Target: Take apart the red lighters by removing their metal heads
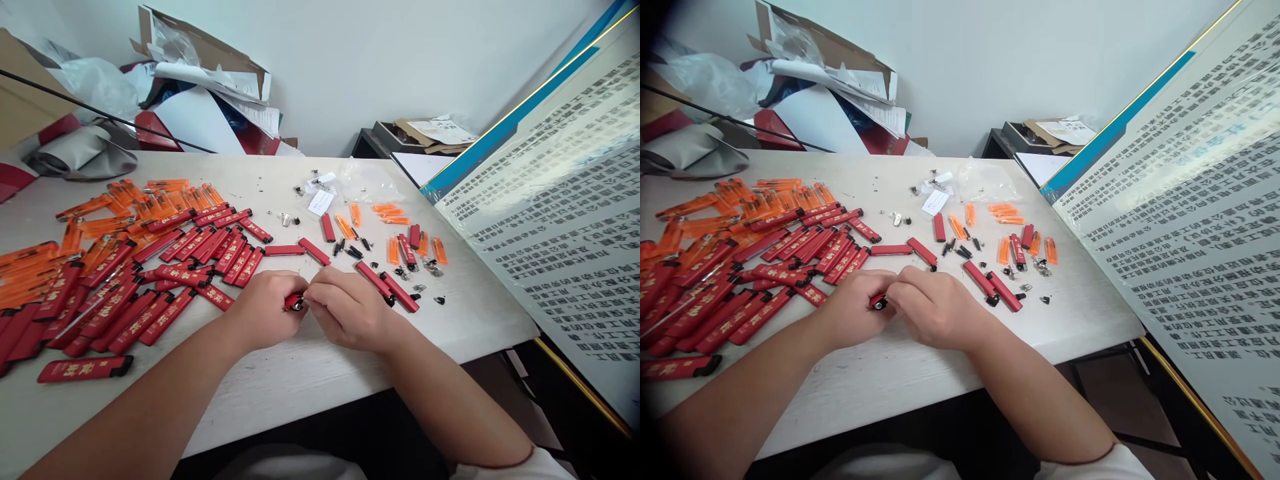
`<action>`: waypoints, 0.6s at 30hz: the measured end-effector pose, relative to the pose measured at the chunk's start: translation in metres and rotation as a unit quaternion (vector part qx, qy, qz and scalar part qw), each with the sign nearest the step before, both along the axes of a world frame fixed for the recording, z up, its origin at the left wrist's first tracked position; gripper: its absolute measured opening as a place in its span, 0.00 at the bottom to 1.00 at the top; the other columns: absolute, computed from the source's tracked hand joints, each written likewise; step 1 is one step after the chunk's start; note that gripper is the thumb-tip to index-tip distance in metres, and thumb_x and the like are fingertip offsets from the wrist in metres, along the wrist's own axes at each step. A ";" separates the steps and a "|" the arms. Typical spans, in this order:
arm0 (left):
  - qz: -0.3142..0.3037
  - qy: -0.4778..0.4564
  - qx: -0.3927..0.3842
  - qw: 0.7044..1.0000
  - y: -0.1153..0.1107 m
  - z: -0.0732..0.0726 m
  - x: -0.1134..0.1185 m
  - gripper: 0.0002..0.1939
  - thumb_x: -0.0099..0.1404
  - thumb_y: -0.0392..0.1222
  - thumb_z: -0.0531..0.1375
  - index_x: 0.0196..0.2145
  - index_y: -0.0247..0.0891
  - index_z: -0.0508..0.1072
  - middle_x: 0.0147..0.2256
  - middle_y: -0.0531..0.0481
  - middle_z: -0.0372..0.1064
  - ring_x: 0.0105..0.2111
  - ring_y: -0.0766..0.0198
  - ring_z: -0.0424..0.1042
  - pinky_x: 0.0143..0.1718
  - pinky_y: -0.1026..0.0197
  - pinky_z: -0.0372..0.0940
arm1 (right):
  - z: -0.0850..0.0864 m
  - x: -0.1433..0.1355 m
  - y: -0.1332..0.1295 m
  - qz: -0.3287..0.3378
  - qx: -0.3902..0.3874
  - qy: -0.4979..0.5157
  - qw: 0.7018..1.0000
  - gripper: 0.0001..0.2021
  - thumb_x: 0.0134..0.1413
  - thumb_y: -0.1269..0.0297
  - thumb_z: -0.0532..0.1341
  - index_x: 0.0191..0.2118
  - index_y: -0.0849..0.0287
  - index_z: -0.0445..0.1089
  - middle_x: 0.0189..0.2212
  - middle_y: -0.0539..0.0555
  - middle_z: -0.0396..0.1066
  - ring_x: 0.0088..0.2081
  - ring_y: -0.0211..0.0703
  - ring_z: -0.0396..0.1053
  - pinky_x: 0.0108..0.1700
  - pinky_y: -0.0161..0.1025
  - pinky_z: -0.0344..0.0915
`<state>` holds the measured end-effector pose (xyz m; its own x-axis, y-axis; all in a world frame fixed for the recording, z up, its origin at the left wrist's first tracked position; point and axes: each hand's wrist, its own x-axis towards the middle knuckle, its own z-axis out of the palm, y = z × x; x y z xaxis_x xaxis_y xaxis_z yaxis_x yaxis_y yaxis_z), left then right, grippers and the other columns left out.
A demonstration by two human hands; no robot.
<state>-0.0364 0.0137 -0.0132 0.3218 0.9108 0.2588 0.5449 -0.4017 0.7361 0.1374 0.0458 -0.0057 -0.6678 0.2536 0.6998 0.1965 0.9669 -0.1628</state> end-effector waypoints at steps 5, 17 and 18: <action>-0.031 -0.072 -0.095 0.992 -0.007 0.006 -0.006 0.05 0.59 0.33 0.56 0.33 0.40 0.64 0.28 0.55 0.64 0.25 0.67 0.62 0.24 0.65 0.58 | -0.001 0.000 0.004 0.012 -0.058 0.026 0.998 0.07 0.59 0.77 0.53 0.38 0.57 0.61 0.28 0.53 0.65 0.29 0.39 0.63 0.27 0.36 0.63; -0.063 -0.334 -0.143 0.930 0.001 0.002 -0.006 0.06 0.64 0.42 0.61 0.37 0.40 0.69 0.35 0.51 0.67 0.35 0.66 0.68 0.37 0.62 0.66 | 0.006 -0.005 0.001 -0.031 -0.113 0.132 0.984 0.07 0.57 0.78 0.55 0.34 0.58 0.61 0.25 0.50 0.63 0.26 0.37 0.61 0.27 0.35 0.61; -0.061 -0.342 -0.138 0.927 0.002 0.000 -0.005 0.06 0.63 0.41 0.62 0.38 0.40 0.70 0.36 0.50 0.68 0.36 0.66 0.69 0.38 0.62 0.66 | 0.005 -0.005 0.001 -0.040 -0.108 0.136 0.984 0.07 0.57 0.78 0.55 0.34 0.58 0.62 0.24 0.50 0.63 0.26 0.37 0.61 0.27 0.36 0.61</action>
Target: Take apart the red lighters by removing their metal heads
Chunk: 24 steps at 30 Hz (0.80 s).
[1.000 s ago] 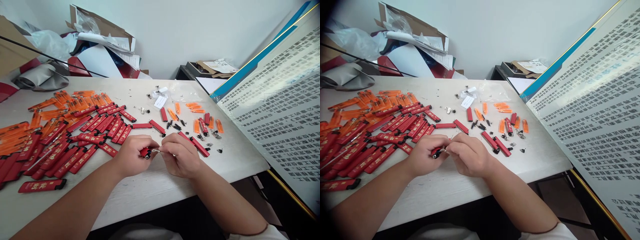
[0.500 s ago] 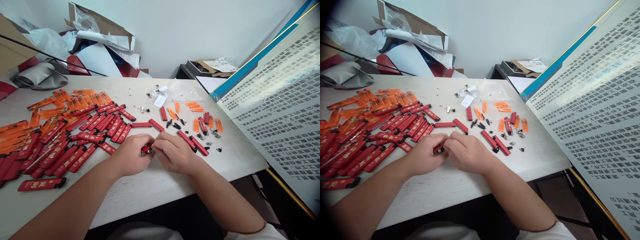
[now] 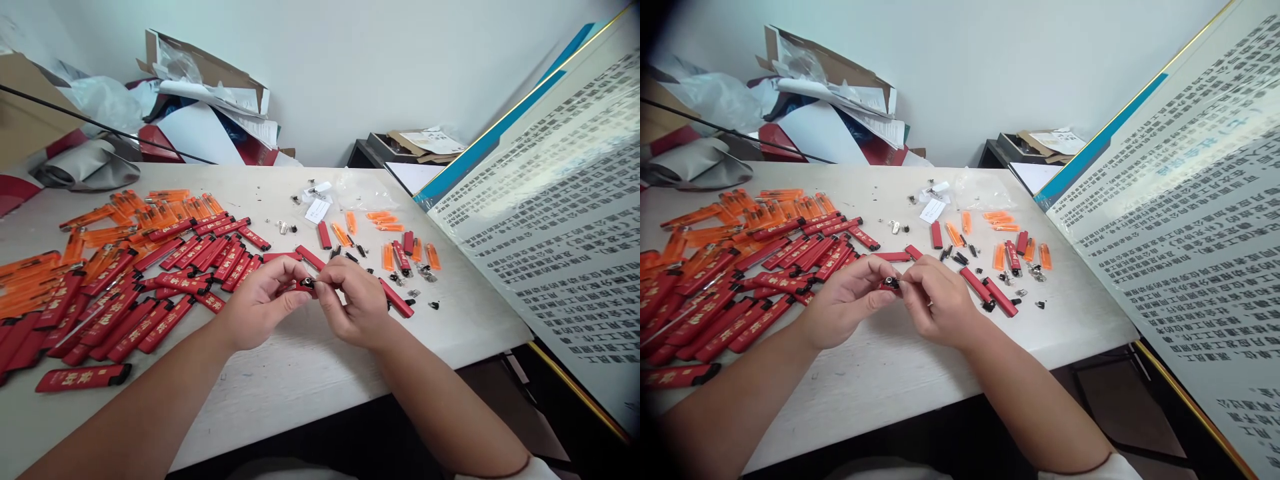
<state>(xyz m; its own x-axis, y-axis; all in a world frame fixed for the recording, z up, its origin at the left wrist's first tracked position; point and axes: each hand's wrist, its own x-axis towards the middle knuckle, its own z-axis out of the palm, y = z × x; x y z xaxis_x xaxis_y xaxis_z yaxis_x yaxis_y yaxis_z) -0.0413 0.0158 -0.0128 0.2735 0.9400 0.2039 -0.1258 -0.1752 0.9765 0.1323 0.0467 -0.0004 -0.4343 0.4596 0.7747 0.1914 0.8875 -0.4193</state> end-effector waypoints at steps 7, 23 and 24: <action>0.012 -0.062 0.005 0.998 0.006 -0.008 0.006 0.06 0.62 0.38 0.64 0.37 0.41 0.71 0.41 0.50 0.71 0.42 0.65 0.70 0.45 0.62 0.67 | -0.007 0.000 0.003 -0.032 0.118 0.003 0.992 0.09 0.54 0.81 0.56 0.38 0.61 0.63 0.27 0.53 0.65 0.30 0.39 0.63 0.27 0.37 0.65; -0.040 -0.127 -0.035 0.990 0.009 -0.010 0.007 0.06 0.61 0.35 0.65 0.35 0.40 0.71 0.41 0.51 0.73 0.42 0.68 0.71 0.43 0.67 0.68 | -0.009 0.004 0.000 -0.073 0.171 -0.044 0.982 0.08 0.56 0.79 0.57 0.40 0.62 0.62 0.28 0.55 0.67 0.30 0.40 0.66 0.25 0.36 0.68; -0.035 -0.123 -0.033 0.991 0.009 -0.009 0.007 0.06 0.61 0.35 0.65 0.35 0.41 0.72 0.40 0.51 0.73 0.42 0.68 0.71 0.43 0.67 0.68 | -0.008 0.004 0.000 -0.073 0.169 -0.044 0.982 0.08 0.56 0.79 0.57 0.40 0.62 0.62 0.28 0.55 0.66 0.30 0.40 0.66 0.25 0.36 0.68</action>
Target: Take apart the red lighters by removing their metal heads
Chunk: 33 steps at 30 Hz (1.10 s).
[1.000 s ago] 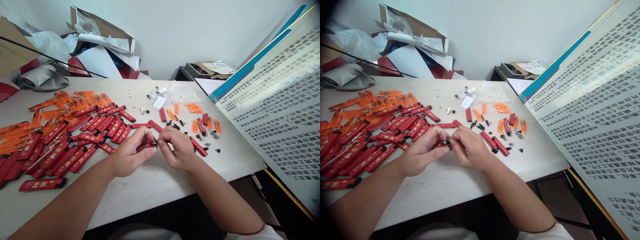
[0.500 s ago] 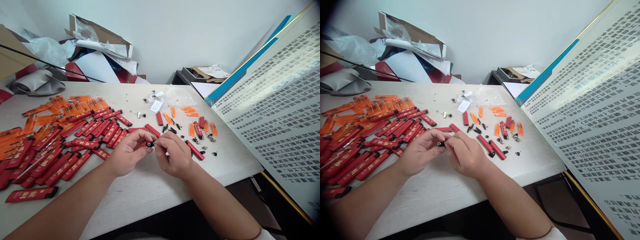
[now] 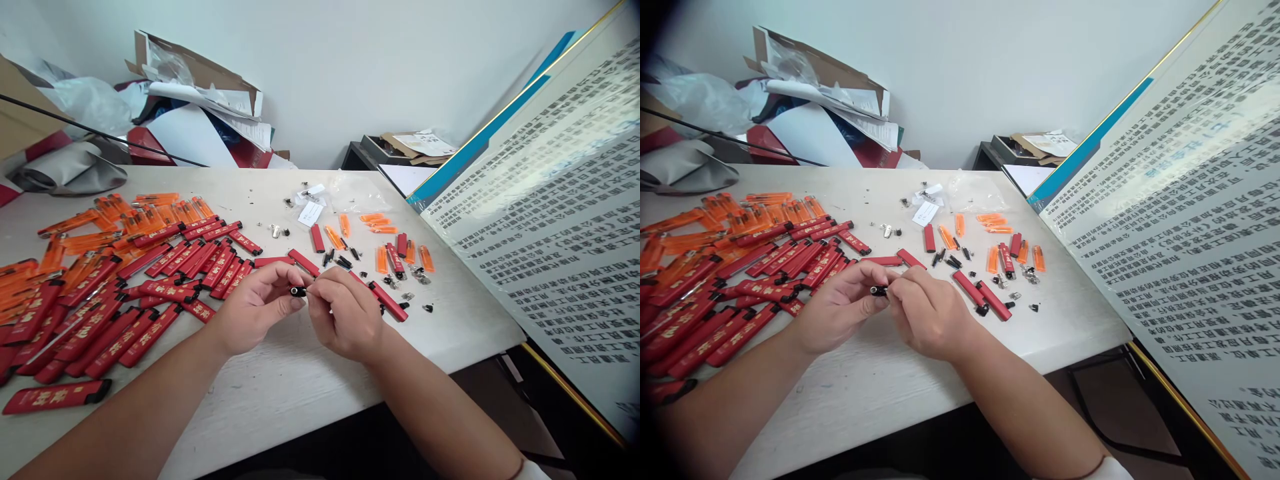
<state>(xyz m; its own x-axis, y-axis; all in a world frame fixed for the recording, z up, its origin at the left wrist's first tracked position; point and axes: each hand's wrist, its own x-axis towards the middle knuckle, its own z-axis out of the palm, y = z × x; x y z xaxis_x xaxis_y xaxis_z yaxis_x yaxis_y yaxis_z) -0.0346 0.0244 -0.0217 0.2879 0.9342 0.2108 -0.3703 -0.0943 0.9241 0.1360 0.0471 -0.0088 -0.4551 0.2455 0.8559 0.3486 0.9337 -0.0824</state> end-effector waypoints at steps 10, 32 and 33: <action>0.105 0.132 0.054 0.984 -0.005 0.000 -0.004 0.06 0.62 0.36 0.63 0.38 0.42 0.76 0.39 0.50 0.76 0.40 0.65 0.74 0.44 0.65 0.70 | 0.000 0.001 0.004 0.018 -0.040 -0.023 0.999 0.10 0.55 0.81 0.56 0.39 0.61 0.62 0.28 0.54 0.64 0.30 0.39 0.64 0.26 0.36 0.66; 0.085 0.116 0.062 0.988 -0.007 0.012 -0.006 0.09 0.55 0.32 0.68 0.35 0.40 0.82 0.35 0.47 0.79 0.37 0.61 0.77 0.40 0.63 0.74 | 0.005 0.004 0.005 0.091 -0.103 -0.011 0.990 0.09 0.53 0.79 0.53 0.32 0.57 0.58 0.23 0.49 0.57 0.24 0.36 0.56 0.23 0.34 0.57; 0.073 0.109 0.069 0.989 -0.006 0.012 -0.007 0.09 0.55 0.32 0.68 0.35 0.40 0.82 0.35 0.46 0.79 0.37 0.60 0.77 0.40 0.62 0.73 | 0.005 0.004 0.005 0.087 -0.101 -0.013 0.991 0.09 0.53 0.80 0.54 0.32 0.56 0.58 0.22 0.49 0.58 0.24 0.36 0.56 0.22 0.34 0.57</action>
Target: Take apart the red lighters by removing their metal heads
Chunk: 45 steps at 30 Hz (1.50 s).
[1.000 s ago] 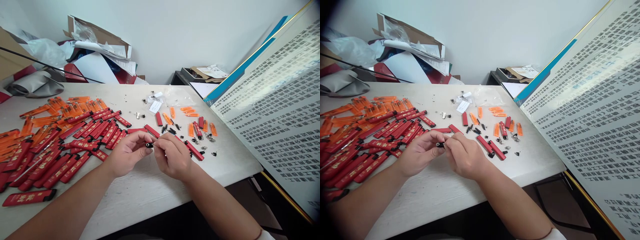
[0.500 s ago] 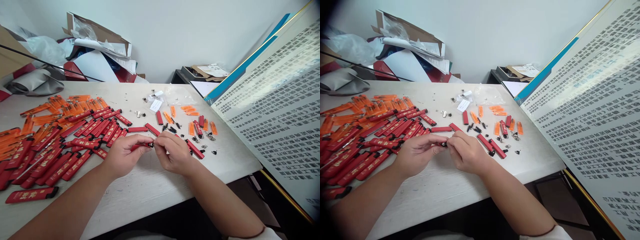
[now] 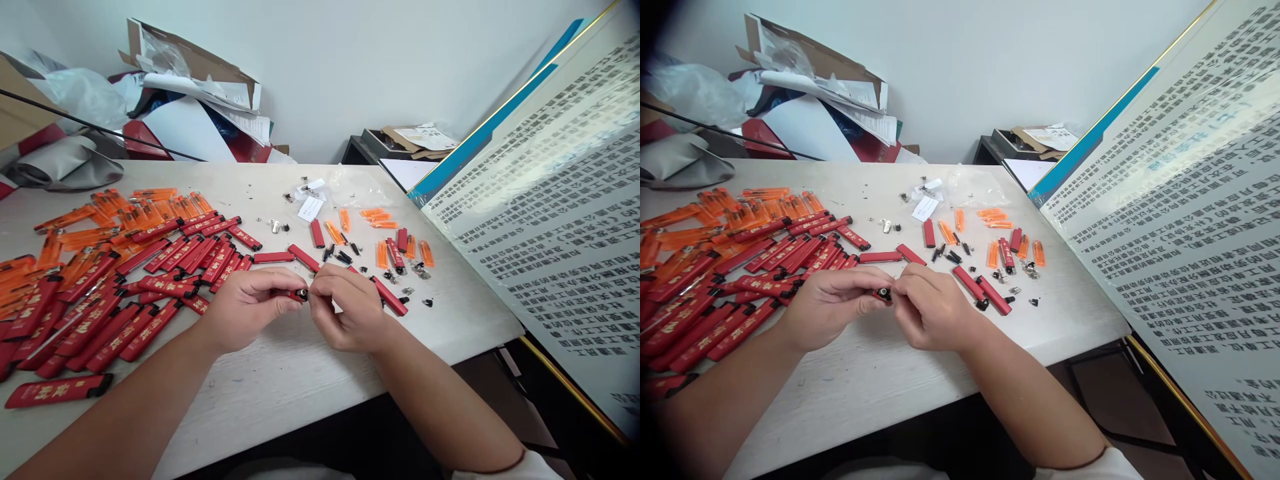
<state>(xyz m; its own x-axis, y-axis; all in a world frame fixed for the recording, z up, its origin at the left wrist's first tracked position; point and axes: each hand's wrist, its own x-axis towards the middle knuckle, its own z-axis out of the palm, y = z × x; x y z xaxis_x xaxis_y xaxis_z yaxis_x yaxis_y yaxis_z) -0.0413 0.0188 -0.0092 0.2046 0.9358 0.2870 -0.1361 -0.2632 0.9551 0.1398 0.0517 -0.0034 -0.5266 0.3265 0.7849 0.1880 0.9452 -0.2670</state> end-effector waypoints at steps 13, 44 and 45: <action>-0.065 -0.043 0.004 0.997 0.008 -0.008 -0.002 0.11 0.58 0.34 0.66 0.39 0.45 0.82 0.37 0.46 0.74 0.40 0.62 0.72 0.42 0.61 0.69 | -0.003 -0.001 -0.003 -0.038 0.030 0.007 0.999 0.10 0.53 0.79 0.55 0.33 0.56 0.59 0.22 0.49 0.60 0.24 0.37 0.58 0.22 0.36 0.59; 0.016 -0.045 -0.067 0.997 0.006 -0.007 0.001 0.09 0.55 0.37 0.69 0.37 0.39 0.82 0.37 0.45 0.77 0.40 0.59 0.75 0.43 0.57 0.71 | -0.002 -0.010 -0.001 -0.028 -0.101 0.043 0.994 0.08 0.57 0.76 0.53 0.29 0.57 0.58 0.22 0.47 0.55 0.23 0.34 0.53 0.25 0.34 0.55; 0.010 -0.049 -0.069 0.996 0.006 -0.008 0.001 0.10 0.55 0.38 0.69 0.37 0.39 0.81 0.37 0.45 0.77 0.40 0.59 0.75 0.44 0.57 0.71 | -0.002 -0.010 -0.001 -0.028 -0.100 0.044 0.994 0.08 0.57 0.76 0.53 0.29 0.57 0.58 0.22 0.47 0.55 0.23 0.34 0.53 0.25 0.34 0.55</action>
